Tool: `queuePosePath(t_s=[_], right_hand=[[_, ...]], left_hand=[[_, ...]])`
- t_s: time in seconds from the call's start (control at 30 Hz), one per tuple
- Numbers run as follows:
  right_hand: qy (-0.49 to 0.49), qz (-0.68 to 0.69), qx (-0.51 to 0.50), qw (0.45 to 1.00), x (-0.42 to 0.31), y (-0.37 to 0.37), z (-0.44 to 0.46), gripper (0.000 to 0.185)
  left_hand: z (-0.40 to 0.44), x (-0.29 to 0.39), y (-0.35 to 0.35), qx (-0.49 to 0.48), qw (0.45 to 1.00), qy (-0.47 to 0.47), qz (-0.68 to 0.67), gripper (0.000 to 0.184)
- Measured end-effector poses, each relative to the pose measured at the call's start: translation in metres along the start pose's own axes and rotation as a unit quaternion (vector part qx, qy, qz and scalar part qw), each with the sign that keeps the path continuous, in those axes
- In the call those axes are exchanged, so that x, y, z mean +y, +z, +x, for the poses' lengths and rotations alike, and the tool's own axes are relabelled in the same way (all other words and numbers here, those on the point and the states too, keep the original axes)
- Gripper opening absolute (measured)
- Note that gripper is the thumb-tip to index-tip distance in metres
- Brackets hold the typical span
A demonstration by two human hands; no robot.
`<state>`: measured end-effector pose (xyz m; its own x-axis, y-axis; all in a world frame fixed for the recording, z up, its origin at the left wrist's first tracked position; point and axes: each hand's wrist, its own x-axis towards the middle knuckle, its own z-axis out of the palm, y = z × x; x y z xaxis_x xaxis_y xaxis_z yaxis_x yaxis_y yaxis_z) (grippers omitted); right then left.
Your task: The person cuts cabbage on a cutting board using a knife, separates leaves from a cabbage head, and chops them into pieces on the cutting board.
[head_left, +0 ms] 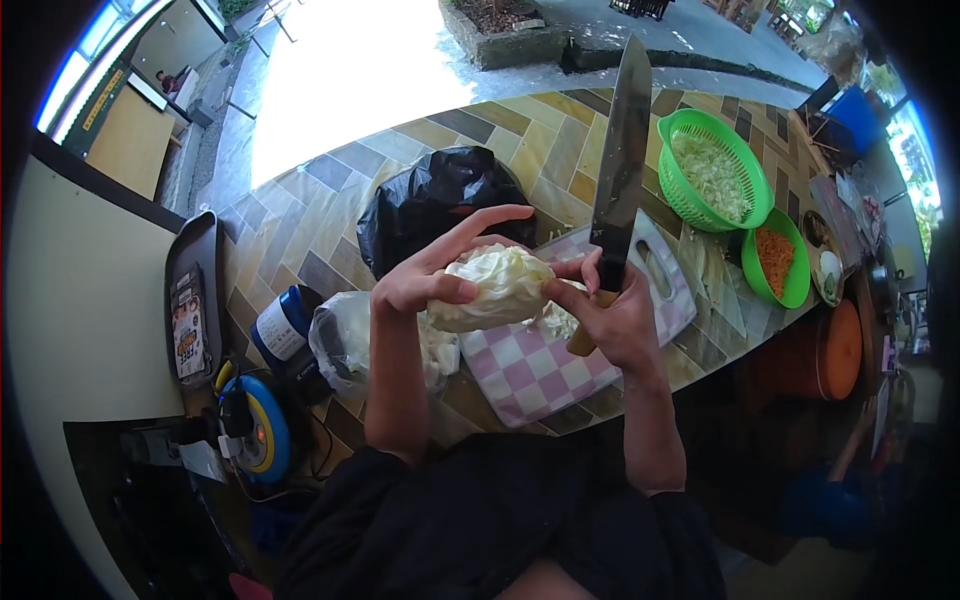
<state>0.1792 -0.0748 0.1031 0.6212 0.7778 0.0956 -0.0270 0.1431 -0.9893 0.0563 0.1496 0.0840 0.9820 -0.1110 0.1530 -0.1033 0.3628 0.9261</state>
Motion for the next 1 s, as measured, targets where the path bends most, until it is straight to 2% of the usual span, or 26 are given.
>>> queuePosePath(t_s=[0.1, 0.2, 0.3, 0.4, 0.5, 0.6, 0.9, 1.0], right_hand=[[0.011, -0.020, 0.001, 1.000, -0.007, 0.008, -0.005, 0.037], [0.038, 0.020, 0.036, 0.998, 0.006, 0.002, -0.003, 0.035], [0.015, 0.025, 0.065, 0.997, 0.004, 0.012, -0.006, 0.033], [-0.020, 0.017, 0.056, 0.998, 0.004, 0.019, -0.010, 0.030], [-0.003, 0.025, 0.025, 0.999, 0.006, 0.020, -0.016, 0.027], [-0.020, -0.030, 0.063, 0.997, 0.015, 0.020, -0.021, 0.025], [-0.069, -0.012, 0.151, 0.986, 0.008, 0.021, -0.022, 0.025], [-0.052, 0.033, 0.164, 0.985, 0.001, 0.023, -0.024, 0.024]], left_hand=[[-0.003, -0.001, -0.005, -0.012, 1.000, -0.009, -0.002, 0.113], [-0.004, 0.001, -0.006, -0.039, 0.999, -0.008, 0.014, 0.115], [-0.003, 0.001, -0.008, -0.035, 0.999, -0.013, 0.038, 0.117], [-0.002, 0.002, -0.005, -0.029, 0.998, 0.008, 0.054, 0.118], [-0.004, 0.005, -0.005, -0.029, 0.994, 0.015, 0.101, 0.119], [-0.007, 0.010, -0.003, -0.043, 0.993, -0.005, 0.110, 0.122], [-0.002, 0.010, 0.009, -0.078, 0.993, 0.033, 0.081, 0.130], [-0.002, 0.007, 0.011, -0.088, 0.992, 0.056, 0.076, 0.133]])
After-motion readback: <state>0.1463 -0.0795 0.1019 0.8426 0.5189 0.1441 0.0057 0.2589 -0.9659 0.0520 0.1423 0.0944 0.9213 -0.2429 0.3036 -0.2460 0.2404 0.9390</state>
